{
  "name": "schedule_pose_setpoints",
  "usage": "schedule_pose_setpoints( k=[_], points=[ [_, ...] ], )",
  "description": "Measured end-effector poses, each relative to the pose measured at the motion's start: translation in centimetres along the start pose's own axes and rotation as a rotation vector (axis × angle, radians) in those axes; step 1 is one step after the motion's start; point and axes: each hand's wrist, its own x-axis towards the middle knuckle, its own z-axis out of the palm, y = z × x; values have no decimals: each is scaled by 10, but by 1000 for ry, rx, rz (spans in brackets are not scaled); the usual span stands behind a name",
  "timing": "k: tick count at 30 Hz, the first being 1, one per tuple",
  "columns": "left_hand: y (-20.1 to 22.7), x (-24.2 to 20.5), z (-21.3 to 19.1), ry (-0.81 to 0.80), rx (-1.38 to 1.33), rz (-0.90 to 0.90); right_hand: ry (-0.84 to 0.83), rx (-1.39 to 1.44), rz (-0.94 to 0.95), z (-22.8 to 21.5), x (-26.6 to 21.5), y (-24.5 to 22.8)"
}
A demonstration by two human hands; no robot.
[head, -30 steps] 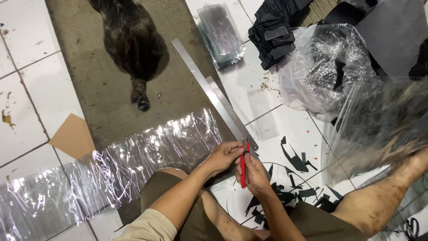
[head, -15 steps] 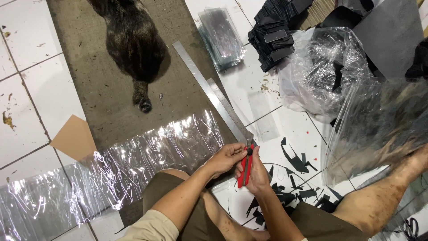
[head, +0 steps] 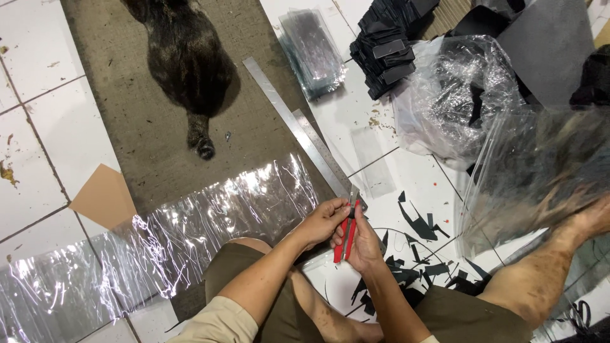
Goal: Measuring and cutting strips of clear plastic film using a metal ruler and a utility knife on the floor.
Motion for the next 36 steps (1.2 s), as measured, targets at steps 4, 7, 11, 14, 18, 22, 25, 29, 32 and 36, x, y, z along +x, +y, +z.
schedule_pose_setpoints(
  k=[4,7,11,14,18,22,25,29,32,36],
  points=[
    [0,-1,-1,-23,14,52,-2,-44,-65,-9,4,5],
    [-2,-2,-3,-44,-18,101,7,-46,-110,-5,2,8],
    [2,-14,0,-110,48,183,74,-136,-162,9,-11,7],
    [5,-19,1,-114,93,226,115,-151,-175,6,-12,11],
    [5,-21,1,-118,153,224,118,-105,-142,13,-19,9],
    [4,-21,3,-108,119,197,100,-79,-120,9,-21,6],
    [2,-18,4,-107,39,112,64,-73,-77,12,-26,1],
    [4,-22,5,-101,40,83,55,-59,-14,5,-22,4],
    [-1,-16,1,-103,42,76,42,-65,-13,16,-30,2],
    [-7,-7,-3,-44,-5,40,14,-52,-6,0,-18,11]
  ],
)
